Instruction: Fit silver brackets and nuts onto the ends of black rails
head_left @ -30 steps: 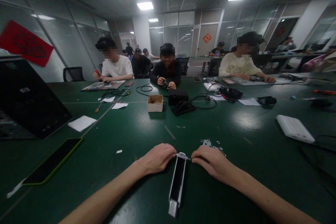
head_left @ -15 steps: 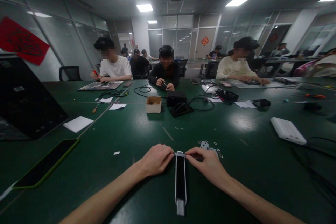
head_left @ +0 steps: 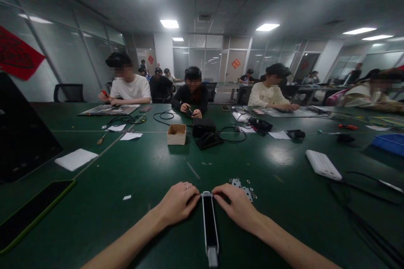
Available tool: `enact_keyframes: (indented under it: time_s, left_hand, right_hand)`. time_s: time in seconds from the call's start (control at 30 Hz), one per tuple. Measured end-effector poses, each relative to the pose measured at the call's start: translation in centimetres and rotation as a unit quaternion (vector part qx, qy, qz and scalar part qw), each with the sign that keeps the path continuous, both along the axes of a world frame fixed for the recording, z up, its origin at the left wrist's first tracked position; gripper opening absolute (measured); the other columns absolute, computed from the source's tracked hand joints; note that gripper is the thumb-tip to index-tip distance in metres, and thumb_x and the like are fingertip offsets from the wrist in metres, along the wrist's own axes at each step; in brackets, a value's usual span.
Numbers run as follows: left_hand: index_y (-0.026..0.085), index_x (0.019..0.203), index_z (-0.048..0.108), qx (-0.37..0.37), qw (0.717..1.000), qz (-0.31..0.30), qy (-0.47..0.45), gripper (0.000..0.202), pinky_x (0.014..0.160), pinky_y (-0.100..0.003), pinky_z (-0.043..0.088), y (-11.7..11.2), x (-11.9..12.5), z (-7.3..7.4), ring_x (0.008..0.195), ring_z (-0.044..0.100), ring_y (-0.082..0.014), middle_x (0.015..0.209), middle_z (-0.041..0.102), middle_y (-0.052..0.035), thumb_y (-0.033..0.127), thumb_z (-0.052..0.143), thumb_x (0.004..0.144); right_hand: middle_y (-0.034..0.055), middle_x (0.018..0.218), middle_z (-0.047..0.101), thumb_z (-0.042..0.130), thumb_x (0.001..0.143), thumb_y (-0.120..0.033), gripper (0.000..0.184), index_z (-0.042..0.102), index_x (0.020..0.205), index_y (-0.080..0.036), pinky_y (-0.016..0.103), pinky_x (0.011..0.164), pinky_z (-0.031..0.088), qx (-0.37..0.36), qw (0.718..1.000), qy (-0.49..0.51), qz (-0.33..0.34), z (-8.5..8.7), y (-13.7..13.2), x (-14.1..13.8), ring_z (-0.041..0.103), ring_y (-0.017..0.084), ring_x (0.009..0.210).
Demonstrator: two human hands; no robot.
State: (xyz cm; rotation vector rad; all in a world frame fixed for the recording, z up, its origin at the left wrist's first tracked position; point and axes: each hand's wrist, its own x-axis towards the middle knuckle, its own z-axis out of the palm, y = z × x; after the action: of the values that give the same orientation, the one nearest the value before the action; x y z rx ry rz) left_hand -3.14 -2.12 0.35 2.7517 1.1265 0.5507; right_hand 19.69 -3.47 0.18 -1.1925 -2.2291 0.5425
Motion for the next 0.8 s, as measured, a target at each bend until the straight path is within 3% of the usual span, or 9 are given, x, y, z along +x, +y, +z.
enact_keyframes:
  time_s: [0.17, 0.3, 0.37, 0.43, 0.57, 0.8]
  left_hand:
    - [0.016, 0.089, 0.060, -0.010, 1.000, 0.011, 0.002, 0.014, 0.071, -0.030, 0.045, -0.2, 0.1, 0.3, 0.076, 0.060, -0.0187, 0.082, 0.064, -0.0049, 0.020, 0.047, 0.090]
    - [0.016, 0.094, 0.059, -0.026, 0.999, 0.022, 0.002, 0.013, 0.071, -0.030, 0.045, -0.4, 0.1, 0.6, 0.075, 0.059, -0.0183, 0.084, 0.063, -0.0043, 0.021, 0.048, 0.089]
    - [0.017, 0.097, 0.058, -0.038, 0.999, 0.019, -0.003, 0.013, 0.070, -0.030, 0.045, -0.5, 0.1, 0.8, 0.074, 0.058, -0.0175, 0.083, 0.062, -0.0029, 0.022, 0.049, 0.088]
    - [0.017, 0.099, 0.057, -0.043, 0.999, 0.019, -0.003, 0.015, 0.069, -0.029, 0.044, -0.6, 0.1, 1.0, 0.073, 0.057, -0.0173, 0.080, 0.060, -0.0018, 0.024, 0.051, 0.088]
    - [0.019, 0.103, 0.058, -0.039, 0.999, 0.005, 0.001, 0.016, 0.067, -0.027, 0.042, -0.5, 0.1, 1.1, 0.072, 0.055, -0.0163, 0.079, 0.058, -0.0009, 0.024, 0.051, 0.089]
    - [0.018, 0.102, 0.059, -0.037, 0.999, 0.002, 0.009, 0.015, 0.067, -0.027, 0.042, -0.2, 0.0, 0.7, 0.074, 0.056, -0.0165, 0.084, 0.060, -0.0024, 0.024, 0.049, 0.091]
  right_hand:
    - [0.0091, 0.101, 0.066, 0.051, 0.088, -0.023, 0.025, 0.062, 0.109, -0.016, 0.037, 0.084, 0.051, 0.037, 0.999, 0.001, 0.004, 0.6, -0.1, 0.2, 0.061, 0.020, 0.093]
    - [0.0076, 0.097, 0.064, 0.049, 0.086, -0.025, 0.052, 0.039, 0.136, -0.015, 0.036, 0.073, 0.054, 0.090, 0.993, 0.039, -0.063, 1.3, 0.9, 1.8, 0.062, 0.018, 0.079]
    - [0.0062, 0.092, 0.063, 0.047, 0.087, -0.027, 0.057, 0.031, 0.140, -0.014, 0.034, 0.069, 0.054, 0.126, 0.985, 0.058, -0.102, 1.6, 1.6, 2.9, 0.061, 0.016, 0.072]
    - [0.0055, 0.087, 0.063, 0.045, 0.089, -0.026, 0.047, 0.040, 0.135, -0.014, 0.033, 0.068, 0.054, 0.151, 0.983, 0.043, -0.095, 2.0, 2.1, 4.0, 0.061, 0.016, 0.071]
    - [0.0085, 0.090, 0.065, 0.043, 0.090, -0.020, 0.025, 0.063, 0.103, -0.015, 0.032, 0.072, 0.053, 0.152, 0.986, -0.061, -0.002, 2.7, 2.0, 5.0, 0.062, 0.018, 0.081]
    - [0.0090, 0.093, 0.066, 0.044, 0.090, -0.018, 0.024, 0.066, 0.099, -0.015, 0.033, 0.074, 0.051, 0.156, 0.977, -0.141, 0.021, 2.4, 1.9, 5.3, 0.061, 0.018, 0.083]
